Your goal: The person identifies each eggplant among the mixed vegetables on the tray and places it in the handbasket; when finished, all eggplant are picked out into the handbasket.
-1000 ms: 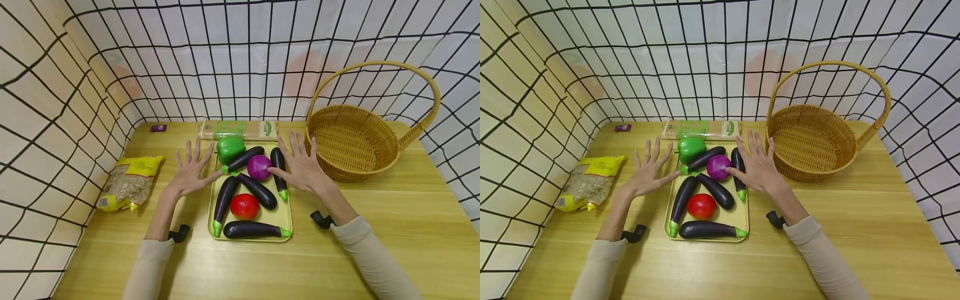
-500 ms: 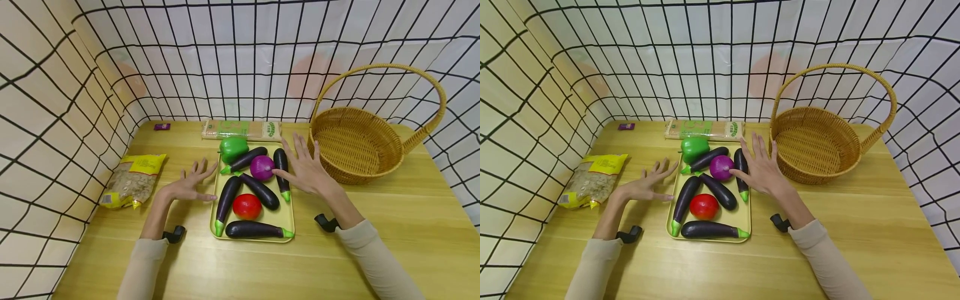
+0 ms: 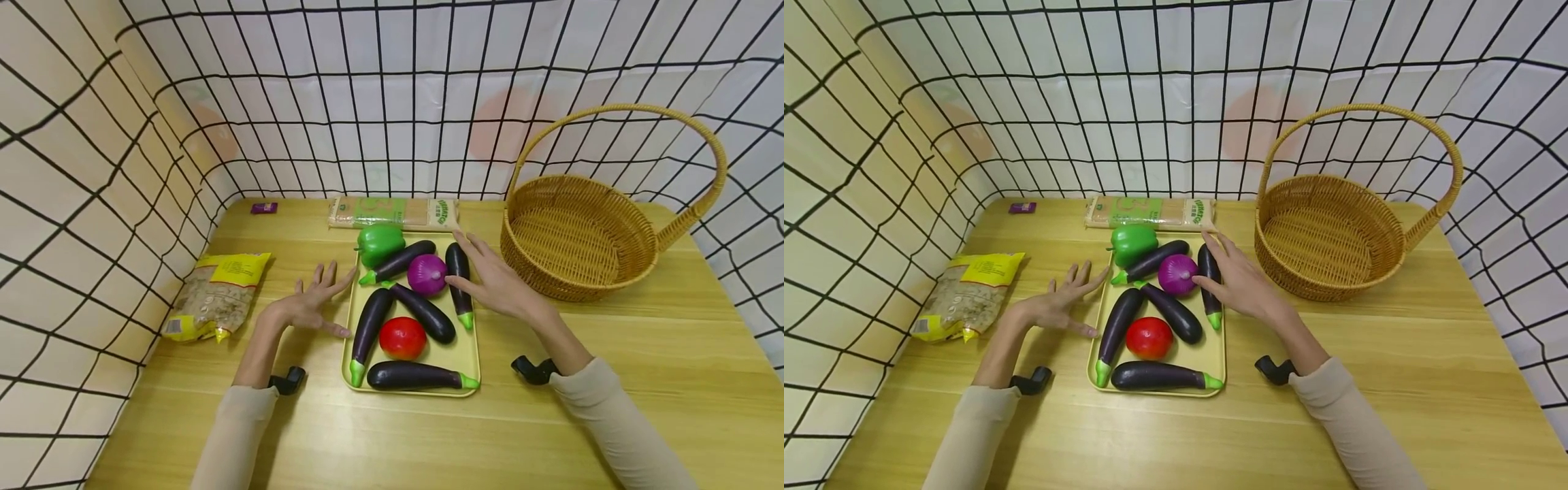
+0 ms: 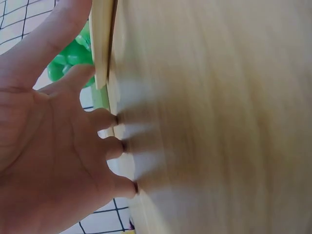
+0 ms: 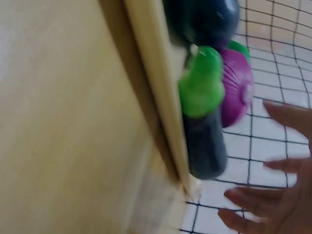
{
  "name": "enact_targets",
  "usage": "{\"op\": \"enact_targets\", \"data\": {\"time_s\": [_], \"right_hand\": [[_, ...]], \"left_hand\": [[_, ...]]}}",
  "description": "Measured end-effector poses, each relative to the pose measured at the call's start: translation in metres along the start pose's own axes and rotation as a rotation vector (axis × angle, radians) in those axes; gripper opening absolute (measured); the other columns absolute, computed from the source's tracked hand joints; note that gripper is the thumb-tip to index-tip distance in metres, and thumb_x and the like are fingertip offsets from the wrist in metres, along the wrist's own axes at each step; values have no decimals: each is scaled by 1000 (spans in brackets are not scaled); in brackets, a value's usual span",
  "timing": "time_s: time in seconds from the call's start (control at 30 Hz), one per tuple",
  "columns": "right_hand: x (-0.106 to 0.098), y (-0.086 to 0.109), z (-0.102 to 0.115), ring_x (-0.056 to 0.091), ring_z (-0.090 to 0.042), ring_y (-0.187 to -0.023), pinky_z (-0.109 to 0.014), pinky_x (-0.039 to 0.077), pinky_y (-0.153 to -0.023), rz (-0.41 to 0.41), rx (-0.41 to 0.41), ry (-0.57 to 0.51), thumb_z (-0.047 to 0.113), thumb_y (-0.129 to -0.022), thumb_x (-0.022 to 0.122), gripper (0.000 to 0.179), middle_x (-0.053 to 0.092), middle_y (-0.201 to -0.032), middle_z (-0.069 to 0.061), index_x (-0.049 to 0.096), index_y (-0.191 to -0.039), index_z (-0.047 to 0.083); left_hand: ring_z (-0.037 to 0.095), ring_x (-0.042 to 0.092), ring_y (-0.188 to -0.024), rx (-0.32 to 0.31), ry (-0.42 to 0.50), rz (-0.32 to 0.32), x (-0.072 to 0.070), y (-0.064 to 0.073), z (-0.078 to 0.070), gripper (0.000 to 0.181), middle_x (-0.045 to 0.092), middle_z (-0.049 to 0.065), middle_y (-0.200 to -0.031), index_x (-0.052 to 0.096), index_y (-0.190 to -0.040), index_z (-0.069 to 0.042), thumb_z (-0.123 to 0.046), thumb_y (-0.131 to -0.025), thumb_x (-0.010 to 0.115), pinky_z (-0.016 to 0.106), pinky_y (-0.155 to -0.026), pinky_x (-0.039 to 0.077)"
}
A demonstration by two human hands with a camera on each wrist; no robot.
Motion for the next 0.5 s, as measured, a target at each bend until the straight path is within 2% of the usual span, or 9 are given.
{"op": "enact_targets", "data": {"time_s": [0.13, 0.27, 0.4, 0.5], "right_hand": [[-3, -4, -5, 42, -53, -141, -72, 40, -112, -99, 28, -4, 31, -102, 65, 82, 33, -160, -34, 19, -166, 9], [-4, -7, -14, 54, -45, -113, -58, 53, -91, -145, 102, -4, 28, -101, 66, 77, 50, -136, -36, 27, -164, 6], [2, -12, -19, 49, -33, -94, -38, 48, -69, -118, 152, -24, 32, -102, 64, 75, 52, -120, -32, 29, -163, 5], [6, -13, -21, 44, -29, -90, -31, 41, -65, -92, 177, -35, 33, -101, 64, 74, 51, -114, -29, 32, -162, 5]], "left_hand": [[47, -28, -155, 1, -7, 2, 1, -1, -1, 118, -26, 26, -168, 1, -168, -25, -45, -85, 83, 77, -117, -19], [47, -28, -155, 3, -6, 3, 1, -2, -2, 118, -26, 26, -168, 2, -168, -24, -44, -85, 84, 78, -117, -18], [46, -29, -155, -9, 3, 7, 2, -2, 0, 119, -27, 25, -168, 1, -168, -24, -43, -85, 84, 78, -116, -18], [46, -30, -154, -15, 9, 7, 2, -2, 1, 119, -27, 24, -168, 1, -168, -25, -43, -85, 84, 78, -116, -19]]}}
Point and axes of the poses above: each hand's wrist, its own y-axis away from the middle knuckle, its own x-axis out of the palm, z = x × y, the point moved 10 cm from there along -y, towards the middle knuckle
